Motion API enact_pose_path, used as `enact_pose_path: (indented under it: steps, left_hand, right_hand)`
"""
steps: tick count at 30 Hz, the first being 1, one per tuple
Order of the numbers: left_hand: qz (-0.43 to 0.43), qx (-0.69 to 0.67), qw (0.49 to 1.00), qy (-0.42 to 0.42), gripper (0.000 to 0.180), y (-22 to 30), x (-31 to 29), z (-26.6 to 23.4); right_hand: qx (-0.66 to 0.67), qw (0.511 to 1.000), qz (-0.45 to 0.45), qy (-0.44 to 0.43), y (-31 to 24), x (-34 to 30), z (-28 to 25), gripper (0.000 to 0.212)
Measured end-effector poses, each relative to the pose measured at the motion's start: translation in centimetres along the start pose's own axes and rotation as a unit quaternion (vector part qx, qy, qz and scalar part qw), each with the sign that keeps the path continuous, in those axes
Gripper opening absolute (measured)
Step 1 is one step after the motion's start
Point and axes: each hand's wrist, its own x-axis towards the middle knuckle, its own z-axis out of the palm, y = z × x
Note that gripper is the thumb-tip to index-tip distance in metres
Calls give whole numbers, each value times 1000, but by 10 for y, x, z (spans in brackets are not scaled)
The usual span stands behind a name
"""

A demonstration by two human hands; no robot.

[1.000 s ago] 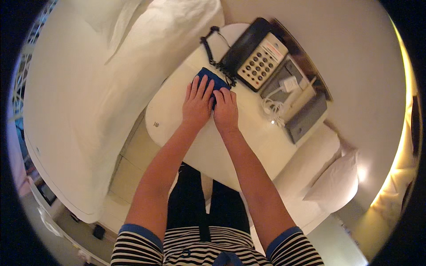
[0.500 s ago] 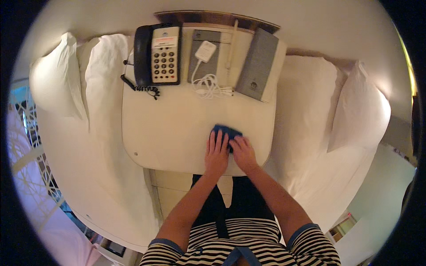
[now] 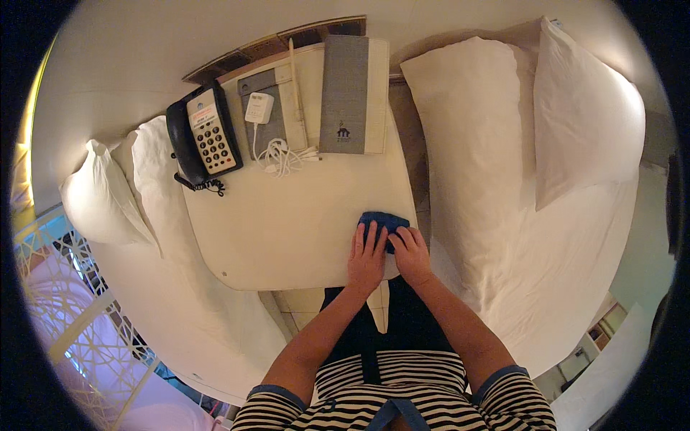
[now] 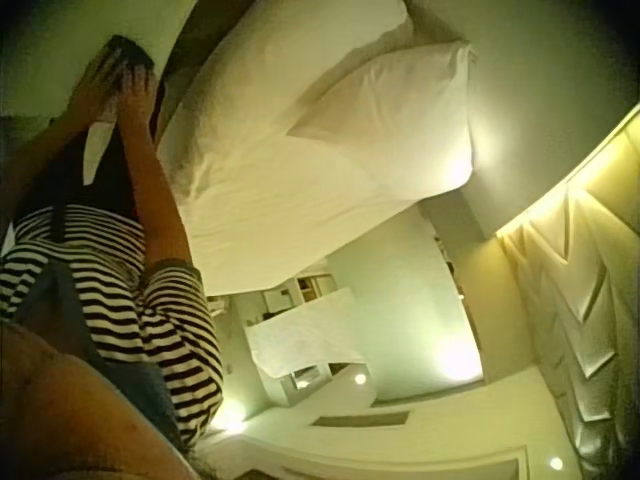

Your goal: The person wipes a padded headboard, a bedside table, and a laptop with a blue cloth. They move around the room to reach different surfaces and continue wiping each area methodically.

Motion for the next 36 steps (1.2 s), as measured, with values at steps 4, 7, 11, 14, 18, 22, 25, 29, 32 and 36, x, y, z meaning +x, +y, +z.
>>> enact_pose_path:
  steps: [4, 7, 11, 14, 18, 22, 25, 29, 32, 36]
  left_hand:
    - [21, -3, 1000, 19, 53, 11, 44, 1]
    - [29, 21, 998, 42, 46, 12, 94, -17]
    - [21, 39, 986, 159, 43, 0, 146, -44]
    - [-43, 43, 960, 275, 59, -17, 186, -65]
    - [-182, 3, 960, 212, 77, -33, 211, -73]
    - [-295, -30, 948, 114, 91, -36, 213, -93]
    - [-336, -75, 938, 44, 97, -50, 209, -96]
    - [-331, -132, 933, 60, 92, -68, 203, -83]
    - [-315, -152, 935, 62, 82, -65, 201, -68]
    - [-350, -222, 908, 65, 56, -53, 192, -59]
  right_hand:
    - [31, 998, 42, 46, 16, 28, -13, 30]
    - [52, 994, 48, 80, 32, 74, -24, 31]
    - [64, 995, 36, 62, 49, 114, -25, 34]
    - [83, 994, 32, 68, 44, 114, -29, 35]
    - [90, 991, 60, 76, 36, 93, -26, 32]
    - [112, 988, 97, 33, 44, 84, -32, 29]
    - [198, 962, 169, 88, 53, 78, -41, 30]
    - [230, 951, 131, 161, 45, 106, -54, 32]
    - [219, 957, 76, 175, 36, 146, -55, 32]
    - [172, 974, 26, 142, 27, 183, -48, 37]
